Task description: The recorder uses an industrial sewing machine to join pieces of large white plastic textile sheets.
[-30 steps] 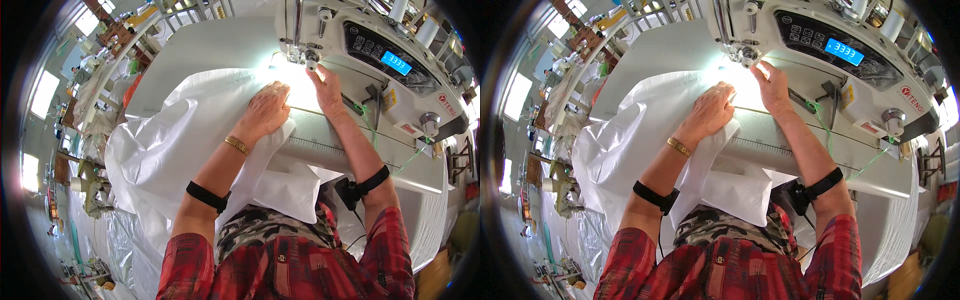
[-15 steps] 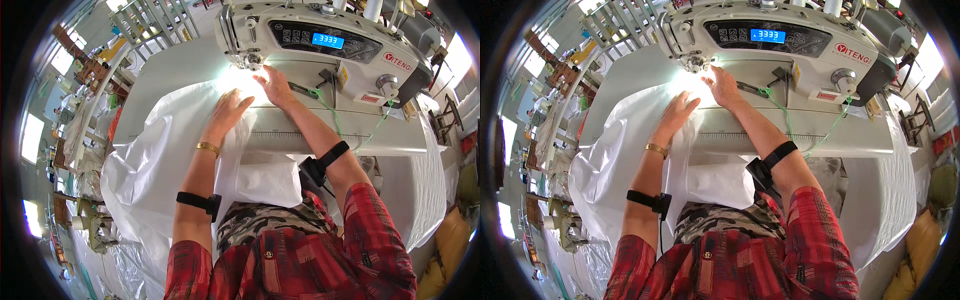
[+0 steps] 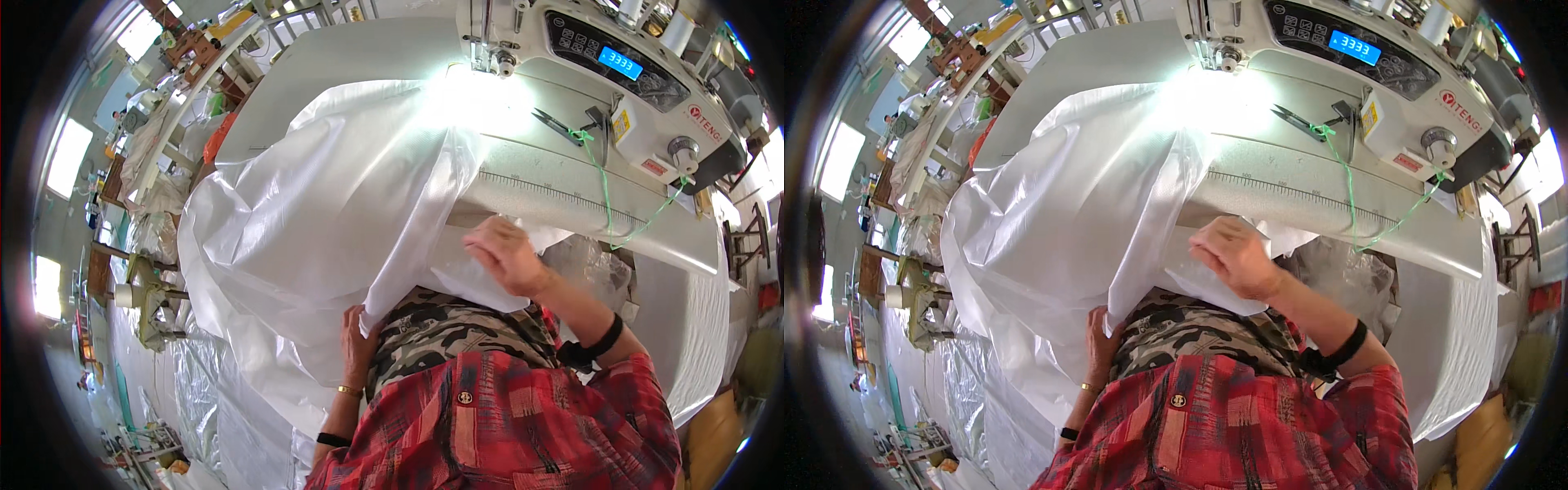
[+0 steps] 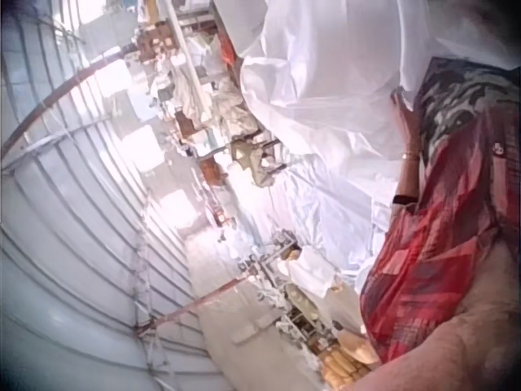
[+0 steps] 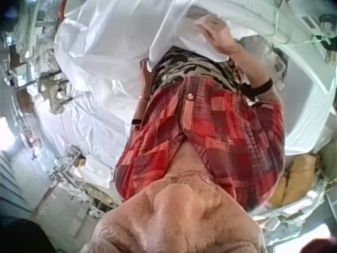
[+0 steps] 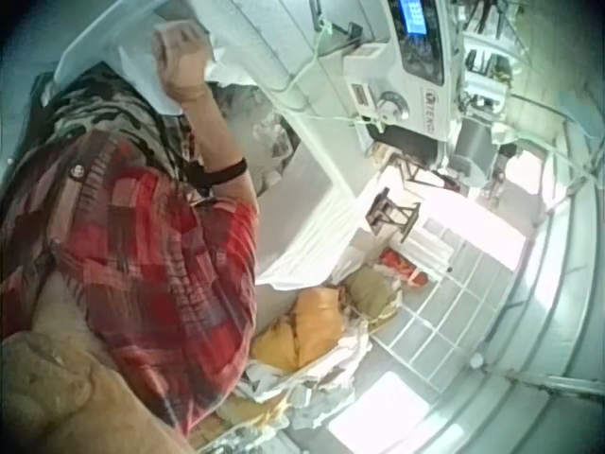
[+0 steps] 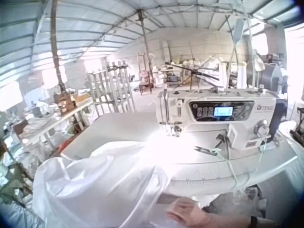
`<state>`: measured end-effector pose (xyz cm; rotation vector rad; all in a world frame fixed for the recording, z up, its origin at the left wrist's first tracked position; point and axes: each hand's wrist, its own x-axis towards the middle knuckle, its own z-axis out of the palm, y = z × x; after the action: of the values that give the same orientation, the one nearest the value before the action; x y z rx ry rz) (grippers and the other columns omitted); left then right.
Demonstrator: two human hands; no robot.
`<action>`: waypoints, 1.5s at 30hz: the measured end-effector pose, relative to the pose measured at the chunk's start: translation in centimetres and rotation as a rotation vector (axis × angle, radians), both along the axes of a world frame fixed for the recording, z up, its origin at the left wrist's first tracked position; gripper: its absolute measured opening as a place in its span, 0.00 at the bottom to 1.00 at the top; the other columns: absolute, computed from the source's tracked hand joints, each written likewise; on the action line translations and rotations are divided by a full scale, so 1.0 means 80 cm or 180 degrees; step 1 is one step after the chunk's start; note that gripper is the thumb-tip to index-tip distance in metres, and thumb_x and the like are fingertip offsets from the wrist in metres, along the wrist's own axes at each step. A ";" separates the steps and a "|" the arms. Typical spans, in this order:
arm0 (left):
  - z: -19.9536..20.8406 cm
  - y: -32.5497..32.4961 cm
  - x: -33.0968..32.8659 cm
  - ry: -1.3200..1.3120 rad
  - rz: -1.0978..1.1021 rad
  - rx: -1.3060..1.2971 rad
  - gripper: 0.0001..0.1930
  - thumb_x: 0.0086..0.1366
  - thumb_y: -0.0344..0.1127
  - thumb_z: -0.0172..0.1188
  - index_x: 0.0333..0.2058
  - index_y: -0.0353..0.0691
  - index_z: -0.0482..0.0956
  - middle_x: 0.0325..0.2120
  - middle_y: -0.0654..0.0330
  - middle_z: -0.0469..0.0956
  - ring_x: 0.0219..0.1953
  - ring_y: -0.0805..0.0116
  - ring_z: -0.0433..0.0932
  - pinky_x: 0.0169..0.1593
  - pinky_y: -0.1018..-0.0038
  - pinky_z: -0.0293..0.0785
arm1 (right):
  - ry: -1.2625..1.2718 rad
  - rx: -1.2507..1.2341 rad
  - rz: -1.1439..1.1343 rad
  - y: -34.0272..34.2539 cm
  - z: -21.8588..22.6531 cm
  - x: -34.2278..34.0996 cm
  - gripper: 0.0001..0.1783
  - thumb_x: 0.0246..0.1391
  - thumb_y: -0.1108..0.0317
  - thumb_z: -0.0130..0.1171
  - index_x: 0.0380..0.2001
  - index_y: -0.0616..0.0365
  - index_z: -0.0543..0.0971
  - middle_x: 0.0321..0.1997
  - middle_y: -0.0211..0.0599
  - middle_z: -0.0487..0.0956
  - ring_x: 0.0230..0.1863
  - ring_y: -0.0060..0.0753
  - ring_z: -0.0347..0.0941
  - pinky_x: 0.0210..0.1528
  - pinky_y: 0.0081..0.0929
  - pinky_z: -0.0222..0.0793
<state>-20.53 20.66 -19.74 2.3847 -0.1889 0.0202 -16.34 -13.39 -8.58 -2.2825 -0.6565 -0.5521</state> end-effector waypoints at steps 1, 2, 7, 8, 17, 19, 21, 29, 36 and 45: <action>-0.017 0.006 0.000 0.0314 0.0072 -0.0348 0.19 0.56 0.31 0.63 0.46 0.36 0.74 0.45 0.45 0.73 0.50 0.46 0.69 0.54 0.59 0.66 | 0.0510 -0.0046 -0.0055 0.016 -0.012 -0.001 0.16 0.49 0.66 0.63 0.41 0.60 0.75 0.40 0.42 0.77 0.45 0.50 0.72 0.51 0.39 0.68; -0.032 0.013 0.004 0.0318 0.0036 -0.0316 0.19 0.56 0.31 0.63 0.46 0.36 0.74 0.45 0.45 0.73 0.50 0.46 0.69 0.54 0.59 0.66 | 0.0519 -0.0027 -0.0096 0.029 -0.024 0.001 0.16 0.49 0.66 0.63 0.41 0.60 0.75 0.40 0.42 0.77 0.45 0.50 0.72 0.51 0.39 0.68; -0.001 0.073 0.002 0.1560 0.0212 -0.0485 0.15 0.63 0.36 0.57 0.47 0.37 0.74 0.44 0.47 0.74 0.47 0.52 0.72 0.53 0.61 0.67 | 0.0264 -0.0813 -0.0278 0.063 -0.081 0.005 0.27 0.48 0.58 0.65 0.50 0.56 0.72 0.57 0.45 0.68 0.60 0.49 0.61 0.60 0.51 0.56; 0.024 0.084 -0.008 0.0902 0.0306 -0.0767 0.15 0.66 0.37 0.54 0.48 0.37 0.74 0.45 0.47 0.74 0.47 0.54 0.73 0.53 0.61 0.67 | 0.0310 -0.0845 -0.0299 0.062 -0.093 0.005 0.30 0.50 0.53 0.63 0.53 0.53 0.70 0.58 0.45 0.67 0.60 0.50 0.62 0.59 0.52 0.58; 0.225 0.112 0.001 -0.0802 0.0742 -0.1751 0.18 0.73 0.40 0.46 0.52 0.32 0.72 0.47 0.54 0.72 0.47 0.65 0.75 0.50 0.69 0.76 | 0.2935 -0.1467 0.0396 0.043 -0.135 0.028 0.21 0.59 0.49 0.51 0.41 0.54 0.80 0.43 0.46 0.79 0.47 0.50 0.75 0.49 0.48 0.68; 0.227 0.106 0.011 -0.0657 0.1113 -0.1919 0.17 0.73 0.41 0.48 0.50 0.33 0.74 0.46 0.56 0.74 0.46 0.68 0.75 0.49 0.70 0.75 | 0.2826 -0.1824 0.0337 0.045 -0.104 0.026 0.22 0.60 0.49 0.50 0.39 0.56 0.81 0.41 0.47 0.81 0.44 0.51 0.76 0.48 0.43 0.70; 0.225 0.101 0.015 0.0296 0.1565 -0.2956 0.17 0.71 0.41 0.53 0.50 0.34 0.74 0.42 0.60 0.76 0.45 0.71 0.75 0.49 0.74 0.74 | 0.2424 -0.0619 0.0393 0.060 -0.067 0.021 0.19 0.58 0.54 0.52 0.38 0.59 0.82 0.42 0.47 0.80 0.48 0.49 0.75 0.48 0.43 0.69; 0.253 0.047 0.015 -0.0684 -0.0111 -0.0497 0.15 0.63 0.31 0.58 0.48 0.34 0.75 0.46 0.54 0.76 0.45 0.61 0.78 0.50 0.70 0.72 | 0.2751 0.2166 0.2088 0.172 0.026 -0.007 0.21 0.59 0.57 0.54 0.41 0.68 0.79 0.38 0.45 0.79 0.43 0.33 0.73 0.51 0.29 0.66; 0.231 0.001 0.041 -0.1184 -0.0160 0.0618 0.22 0.59 0.35 0.64 0.50 0.31 0.74 0.48 0.49 0.76 0.46 0.53 0.78 0.51 0.62 0.71 | 0.2401 0.1381 0.2450 0.190 0.036 -0.021 0.18 0.60 0.62 0.49 0.42 0.69 0.76 0.37 0.46 0.80 0.39 0.41 0.76 0.49 0.34 0.69; 0.209 0.063 0.137 -0.0136 0.0318 -0.2407 0.08 0.62 0.27 0.58 0.39 0.31 0.79 0.31 0.64 0.79 0.31 0.79 0.74 0.37 0.84 0.70 | 0.3097 0.3959 -0.0791 0.113 -0.083 0.033 0.12 0.61 0.70 0.47 0.41 0.66 0.76 0.34 0.41 0.81 0.31 0.26 0.76 0.34 0.23 0.72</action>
<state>-9.56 25.74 -2.99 1.6370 -0.0622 0.1607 -13.73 -4.38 -15.23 -1.1546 0.4061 0.1190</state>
